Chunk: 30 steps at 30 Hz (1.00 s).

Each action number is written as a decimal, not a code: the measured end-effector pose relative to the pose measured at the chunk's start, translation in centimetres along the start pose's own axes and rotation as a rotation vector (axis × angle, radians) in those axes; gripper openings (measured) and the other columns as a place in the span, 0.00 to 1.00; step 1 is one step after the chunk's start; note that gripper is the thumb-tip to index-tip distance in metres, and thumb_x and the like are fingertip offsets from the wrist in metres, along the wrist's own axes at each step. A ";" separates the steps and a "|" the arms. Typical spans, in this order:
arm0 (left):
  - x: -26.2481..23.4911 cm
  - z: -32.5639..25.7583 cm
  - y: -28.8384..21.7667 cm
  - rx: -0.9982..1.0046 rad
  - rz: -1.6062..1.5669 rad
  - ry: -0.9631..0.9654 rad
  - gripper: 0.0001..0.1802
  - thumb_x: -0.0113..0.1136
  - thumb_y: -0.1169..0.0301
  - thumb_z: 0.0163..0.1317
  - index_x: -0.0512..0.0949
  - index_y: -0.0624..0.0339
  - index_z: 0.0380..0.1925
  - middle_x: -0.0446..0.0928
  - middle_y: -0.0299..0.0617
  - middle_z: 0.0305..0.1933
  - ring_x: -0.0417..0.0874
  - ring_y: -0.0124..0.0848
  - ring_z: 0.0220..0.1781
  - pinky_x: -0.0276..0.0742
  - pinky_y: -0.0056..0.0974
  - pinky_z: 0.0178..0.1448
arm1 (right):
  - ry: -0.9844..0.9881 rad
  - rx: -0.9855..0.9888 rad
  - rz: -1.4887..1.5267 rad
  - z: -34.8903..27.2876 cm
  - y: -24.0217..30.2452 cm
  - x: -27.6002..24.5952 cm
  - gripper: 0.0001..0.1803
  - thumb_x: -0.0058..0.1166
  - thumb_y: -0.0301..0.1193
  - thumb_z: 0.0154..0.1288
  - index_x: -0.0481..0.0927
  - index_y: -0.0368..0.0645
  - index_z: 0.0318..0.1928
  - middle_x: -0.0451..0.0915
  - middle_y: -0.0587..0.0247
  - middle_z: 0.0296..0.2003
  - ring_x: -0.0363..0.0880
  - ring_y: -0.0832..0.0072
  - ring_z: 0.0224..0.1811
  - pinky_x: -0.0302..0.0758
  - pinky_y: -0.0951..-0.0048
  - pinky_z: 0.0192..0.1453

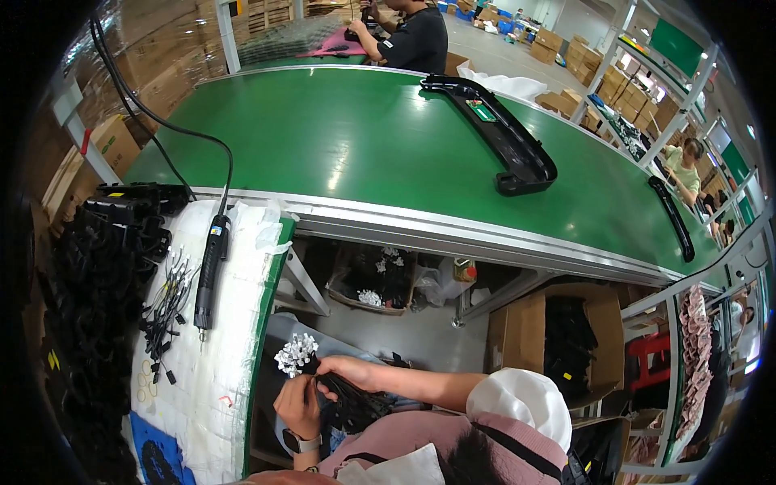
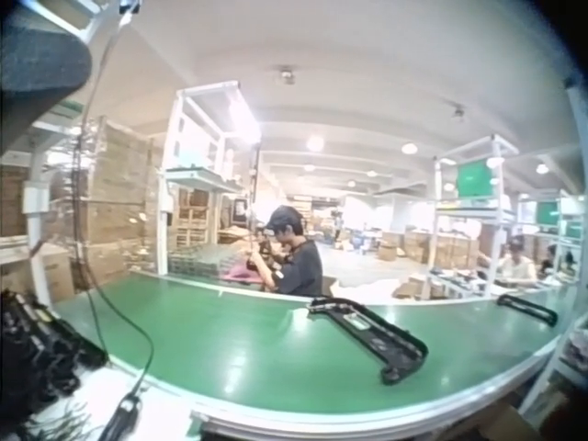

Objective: Assemble plastic housings by inserting wire bundles and fastening components with an electric screwdriver.

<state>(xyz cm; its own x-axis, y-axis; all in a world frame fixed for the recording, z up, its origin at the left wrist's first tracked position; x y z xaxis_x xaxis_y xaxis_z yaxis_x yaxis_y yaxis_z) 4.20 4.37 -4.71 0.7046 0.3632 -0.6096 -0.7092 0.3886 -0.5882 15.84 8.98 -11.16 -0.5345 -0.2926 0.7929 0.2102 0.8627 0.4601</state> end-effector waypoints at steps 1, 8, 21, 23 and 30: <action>0.0 -0.1 -0.2 0.000 0.025 -0.043 0.05 0.61 0.81 0.52 0.76 0.64 0.30 0.76 0.45 0.26 0.78 0.43 0.27 0.72 0.42 0.28 | -0.040 -0.014 -0.039 -0.1 0.2 0.4 0.10 0.40 0.34 0.65 0.68 0.40 0.39 0.74 0.58 0.26 0.73 0.70 0.24 0.72 0.71 0.32; 0.2 -1.0 -0.2 -0.023 0.151 -0.057 0.04 0.60 0.80 0.53 0.77 0.65 0.30 0.78 0.45 0.27 0.80 0.42 0.28 0.74 0.41 0.30 | -0.109 -0.025 -0.165 -0.3 0.6 1.5 0.09 0.39 0.33 0.66 0.67 0.39 0.38 0.75 0.60 0.26 0.73 0.74 0.24 0.72 0.75 0.34; -0.7 0.5 0.5 -0.077 -0.038 0.015 0.06 0.62 0.80 0.44 0.76 0.63 0.24 0.76 0.44 0.24 0.78 0.41 0.25 0.71 0.39 0.29 | -0.113 -0.075 -0.239 0.2 0.3 1.2 0.10 0.40 0.32 0.66 0.68 0.38 0.32 0.75 0.60 0.23 0.73 0.75 0.22 0.70 0.77 0.31; -0.6 0.4 0.6 -0.069 -0.042 -0.002 0.06 0.62 0.81 0.44 0.75 0.63 0.24 0.76 0.43 0.24 0.78 0.42 0.25 0.71 0.39 0.29 | -0.159 -0.125 -0.212 0.2 0.3 1.1 0.11 0.40 0.33 0.65 0.70 0.38 0.30 0.74 0.61 0.21 0.73 0.73 0.19 0.70 0.75 0.27; -0.6 0.8 0.9 0.012 0.078 0.084 0.08 0.63 0.81 0.42 0.76 0.63 0.25 0.75 0.43 0.23 0.77 0.40 0.24 0.70 0.39 0.28 | -0.142 -0.100 -0.223 0.7 0.1 0.6 0.09 0.40 0.31 0.66 0.68 0.38 0.32 0.74 0.60 0.23 0.73 0.75 0.21 0.70 0.76 0.30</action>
<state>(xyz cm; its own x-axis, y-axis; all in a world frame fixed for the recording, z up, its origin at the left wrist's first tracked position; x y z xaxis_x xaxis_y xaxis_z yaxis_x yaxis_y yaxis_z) 3.13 5.19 -4.44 0.6423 0.3204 -0.6962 -0.7613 0.3721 -0.5311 14.96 9.22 -10.93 -0.6843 -0.4040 0.6071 0.1501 0.7366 0.6595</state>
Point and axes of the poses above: each hand's wrist, its own z-axis towards the middle knuckle, its own x-axis out of the palm, y = z × x, the point moved 4 cm from there along z, towards the middle knuckle
